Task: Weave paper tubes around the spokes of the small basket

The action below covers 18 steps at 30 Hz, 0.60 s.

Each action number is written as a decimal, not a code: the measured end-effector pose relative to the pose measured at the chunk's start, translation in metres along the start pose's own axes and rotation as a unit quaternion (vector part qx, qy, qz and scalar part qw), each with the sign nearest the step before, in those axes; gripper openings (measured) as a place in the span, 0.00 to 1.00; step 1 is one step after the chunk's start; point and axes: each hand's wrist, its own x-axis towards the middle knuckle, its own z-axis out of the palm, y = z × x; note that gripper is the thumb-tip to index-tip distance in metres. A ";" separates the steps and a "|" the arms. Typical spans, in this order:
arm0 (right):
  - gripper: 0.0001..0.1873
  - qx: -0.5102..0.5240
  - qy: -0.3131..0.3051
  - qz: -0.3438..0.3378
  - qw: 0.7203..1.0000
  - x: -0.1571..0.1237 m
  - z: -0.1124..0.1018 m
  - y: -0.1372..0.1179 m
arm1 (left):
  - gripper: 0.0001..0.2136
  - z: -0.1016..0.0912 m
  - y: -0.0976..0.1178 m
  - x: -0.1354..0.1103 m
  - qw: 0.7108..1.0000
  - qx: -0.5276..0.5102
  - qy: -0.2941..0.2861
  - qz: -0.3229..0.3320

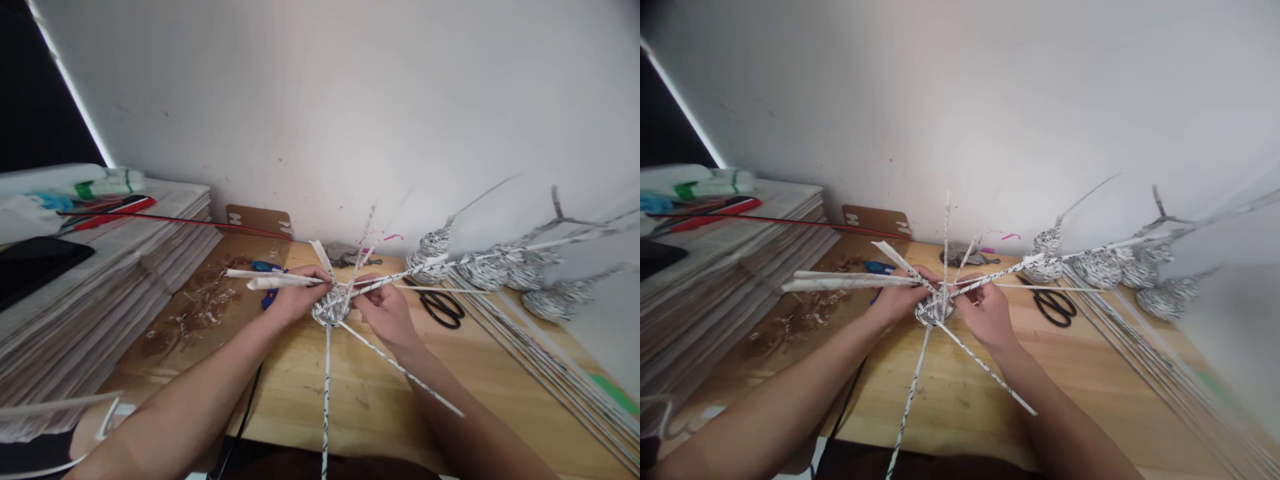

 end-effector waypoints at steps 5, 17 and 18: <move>0.17 0.089 0.042 0.012 0.995 0.000 0.008 0.006 | 0.06 0.001 -0.003 -0.001 1.000 -0.018 -0.011 0.004; 0.18 0.298 0.034 0.205 0.932 0.005 0.006 0.014 | 0.08 -0.002 -0.002 0.002 1.000 -0.010 0.007 -0.017; 0.17 0.290 0.033 0.201 0.935 0.005 0.006 0.014 | 0.07 -0.002 -0.004 0.002 1.000 -0.003 0.004 -0.011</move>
